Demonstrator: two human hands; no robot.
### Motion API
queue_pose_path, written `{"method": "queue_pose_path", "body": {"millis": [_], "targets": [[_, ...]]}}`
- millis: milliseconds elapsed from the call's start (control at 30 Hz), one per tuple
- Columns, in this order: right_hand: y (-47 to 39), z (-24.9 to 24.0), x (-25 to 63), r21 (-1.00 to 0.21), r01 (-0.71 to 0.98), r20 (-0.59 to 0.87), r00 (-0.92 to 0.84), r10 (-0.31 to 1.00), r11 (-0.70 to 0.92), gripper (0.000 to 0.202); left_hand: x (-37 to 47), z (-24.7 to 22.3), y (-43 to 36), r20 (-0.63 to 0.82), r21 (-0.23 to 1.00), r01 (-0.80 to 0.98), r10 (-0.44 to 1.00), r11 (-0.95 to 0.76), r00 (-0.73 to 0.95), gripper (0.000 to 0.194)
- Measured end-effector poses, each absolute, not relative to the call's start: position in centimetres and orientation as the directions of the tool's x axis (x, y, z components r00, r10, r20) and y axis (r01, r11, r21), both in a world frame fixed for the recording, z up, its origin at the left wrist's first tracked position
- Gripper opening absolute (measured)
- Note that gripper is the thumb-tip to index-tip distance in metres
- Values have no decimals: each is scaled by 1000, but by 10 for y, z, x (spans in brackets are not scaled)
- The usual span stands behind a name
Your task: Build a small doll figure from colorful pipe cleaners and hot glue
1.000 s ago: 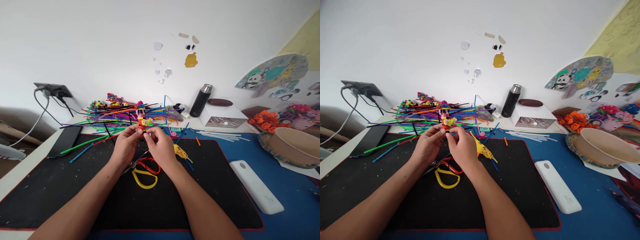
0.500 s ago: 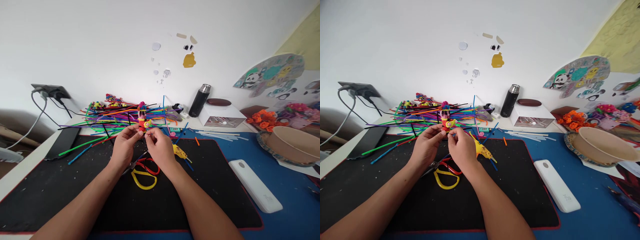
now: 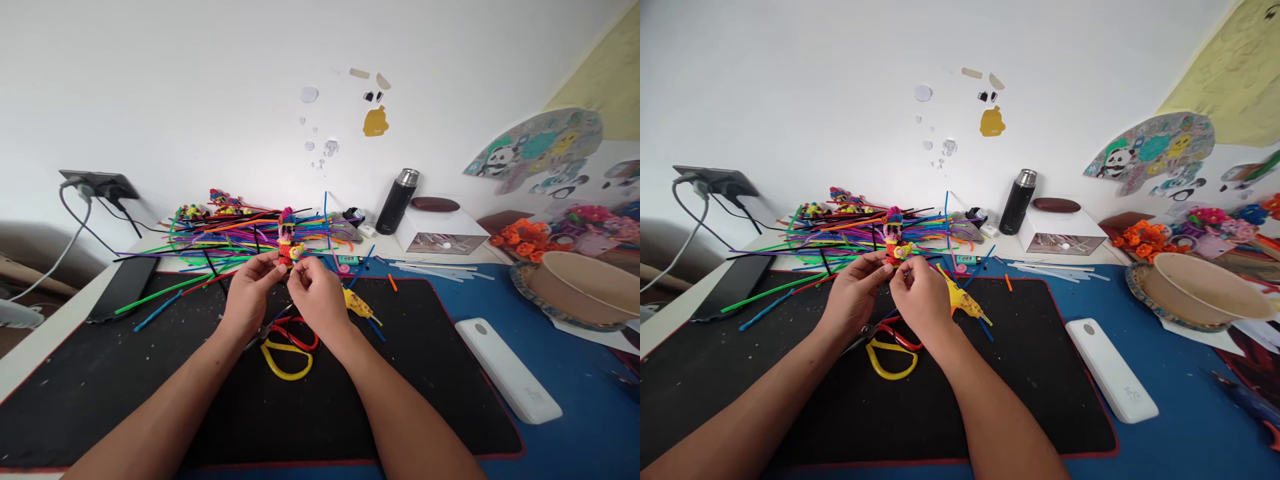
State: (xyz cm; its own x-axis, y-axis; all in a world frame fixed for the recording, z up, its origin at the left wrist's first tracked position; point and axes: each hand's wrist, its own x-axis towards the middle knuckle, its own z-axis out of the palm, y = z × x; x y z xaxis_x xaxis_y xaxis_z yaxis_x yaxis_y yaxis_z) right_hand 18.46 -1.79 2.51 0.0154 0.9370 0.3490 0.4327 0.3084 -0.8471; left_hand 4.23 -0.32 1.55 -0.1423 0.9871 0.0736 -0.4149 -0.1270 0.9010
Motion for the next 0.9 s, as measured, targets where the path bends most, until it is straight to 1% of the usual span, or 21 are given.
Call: {"method": "queue_pose_path", "body": {"millis": [167, 367, 433, 500, 600, 667, 767, 900], "targets": [[-17, 26, 185, -880, 378, 319, 17, 948, 289, 10, 42, 16, -3, 63, 889, -439, 985, -129, -162, 40], [-11, 26, 190, -952, 219, 242, 107, 964, 214, 13, 36, 11, 5, 11, 844, -524, 981, -113, -194, 40], [-7, 25, 195, -976, 124, 198, 138, 970, 182, 17, 31, 10, 10, -17, 818, -563, 973, -118, -230, 39], [-1, 25, 201, -989, -19, 141, 176, 974, 146, 21, 25, 10, 15, -53, 783, -609, 962, -126, -266, 39], [6, 27, 210, -966, -225, 71, 241, 968, 127, 27, 16, 11, 22, -110, 729, -675, 952, -117, -284, 35], [8, 29, 214, -945, -302, 49, 259, 965, 129, 30, 13, 12, 24, -148, 698, -710, 952, -93, -269, 28], [5, 31, 212, -938, -326, 45, 229, 972, 121, 37, 13, 14, 24, -194, 659, -750, 953, -50, -234, 18], [-1, 26, 201, -964, -249, 74, 102, 992, 98, 45, 18, 17, 19, -212, 632, -775, 964, 8, -162, 11]]}}
